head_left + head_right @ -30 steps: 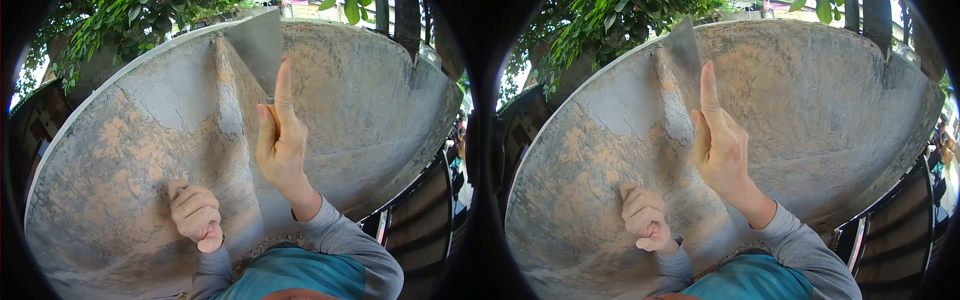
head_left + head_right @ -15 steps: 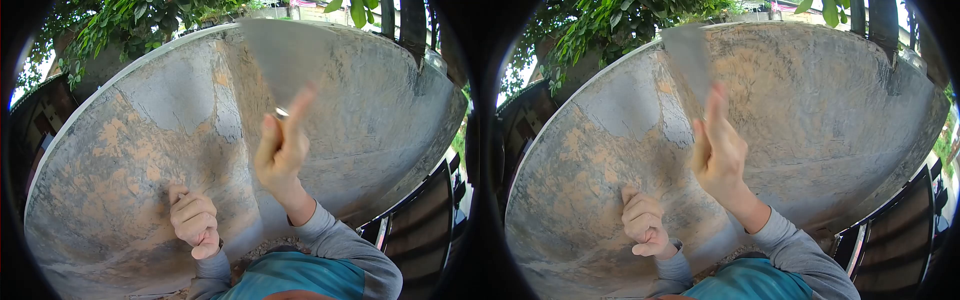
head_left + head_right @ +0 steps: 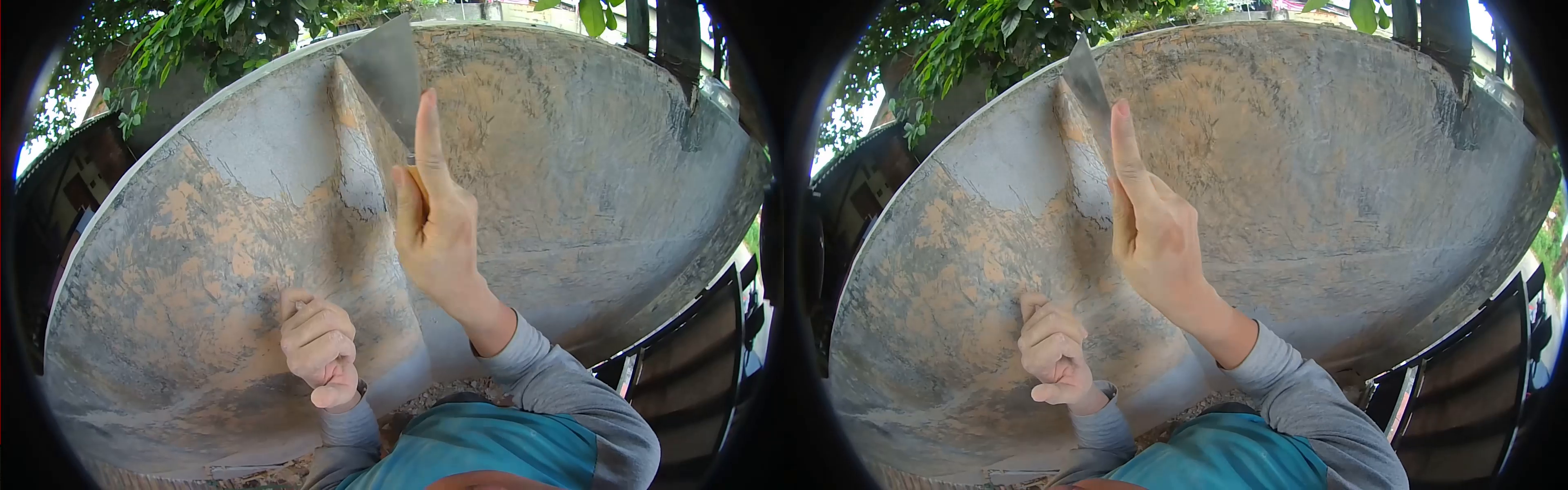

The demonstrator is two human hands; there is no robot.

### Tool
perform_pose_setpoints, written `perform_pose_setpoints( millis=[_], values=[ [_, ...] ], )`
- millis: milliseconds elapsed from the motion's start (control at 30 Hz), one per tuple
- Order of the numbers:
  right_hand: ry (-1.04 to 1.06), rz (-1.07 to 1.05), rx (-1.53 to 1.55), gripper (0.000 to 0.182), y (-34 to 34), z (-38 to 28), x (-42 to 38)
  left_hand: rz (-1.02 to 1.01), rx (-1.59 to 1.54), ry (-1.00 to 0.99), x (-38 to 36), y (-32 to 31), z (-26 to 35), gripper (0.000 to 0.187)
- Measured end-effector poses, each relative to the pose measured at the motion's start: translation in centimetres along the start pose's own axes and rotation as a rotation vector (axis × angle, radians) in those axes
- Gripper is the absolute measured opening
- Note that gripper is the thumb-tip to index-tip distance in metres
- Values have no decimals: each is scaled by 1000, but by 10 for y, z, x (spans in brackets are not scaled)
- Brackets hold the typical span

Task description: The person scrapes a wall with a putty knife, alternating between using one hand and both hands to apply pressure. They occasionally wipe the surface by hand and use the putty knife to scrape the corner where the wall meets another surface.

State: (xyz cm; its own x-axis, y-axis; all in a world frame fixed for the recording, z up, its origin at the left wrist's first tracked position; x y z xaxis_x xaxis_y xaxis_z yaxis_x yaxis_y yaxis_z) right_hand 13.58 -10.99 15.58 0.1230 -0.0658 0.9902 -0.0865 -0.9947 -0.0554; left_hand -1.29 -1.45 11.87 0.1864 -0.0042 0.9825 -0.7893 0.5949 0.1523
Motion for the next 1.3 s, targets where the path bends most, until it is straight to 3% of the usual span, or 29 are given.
perform_pose_setpoints(
  millis=[33,133,167,333,433,467,533,633,733,767,867,933,1033,1100,1200,1233,1300],
  values=[
    [94,174,84,73,8,-1,7,8,3,-11,3,0,-1,83],
    [-32,18,104,74,15,-8,19,11,23,21,-1,0,8,83],
    [-149,-119,147,73,10,-6,17,11,37,28,1,-2,8,83],
    [120,197,375,66,35,-6,-17,66,354,-18,3,1,17,74],
    [-64,50,351,62,50,1,-44,67,967,-126,59,8,4,57],
    [-171,-13,350,61,56,5,-56,115,1089,-156,83,6,-8,62],
    [-446,-60,435,58,63,15,-87,-50,1318,-176,117,-16,-40,74],
    [-659,-178,442,55,69,22,-121,-523,1052,-300,114,-72,-68,77],
    [-539,-237,427,54,87,19,-141,-730,1061,-355,114,-65,-62,81],
    [-549,-239,410,54,95,22,-148,-578,1186,-331,139,-44,-54,84],
    [-694,-258,433,53,112,16,-183,-74,1169,-433,167,-5,-58,85],
    [-872,-293,505,53,113,16,-206,-441,1097,-434,137,-41,-52,81],
    [-716,-326,447,51,121,10,-193,-1026,1020,-351,94,-64,-61,78],
    [-665,-385,364,45,127,9,-188,-417,1306,-447,169,-14,-42,78],
    [-683,-467,276,41,133,11,-186,-106,1489,-368,176,13,-48,79],
    [-691,-428,292,39,133,11,-187,-358,1362,-528,151,-15,-50,80],
    [-689,-397,327,38,133,12,-190,-1141,943,-521,55,-62,-64,80]
  ],
)
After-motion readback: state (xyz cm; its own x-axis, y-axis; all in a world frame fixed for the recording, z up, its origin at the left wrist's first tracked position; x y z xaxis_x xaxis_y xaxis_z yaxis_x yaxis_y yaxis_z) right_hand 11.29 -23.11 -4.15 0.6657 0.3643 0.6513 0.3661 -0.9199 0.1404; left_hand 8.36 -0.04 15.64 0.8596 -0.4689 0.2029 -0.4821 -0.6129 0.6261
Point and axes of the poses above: each hand's wrist, its own x-axis towards the middle knuckle, its own y-axis out of the back of the hand, z = x × y, the point moved 7 cm from there along x, towards the middle knuckle, and after that the axes turned 1 degree about z, right-handed, at the moved point
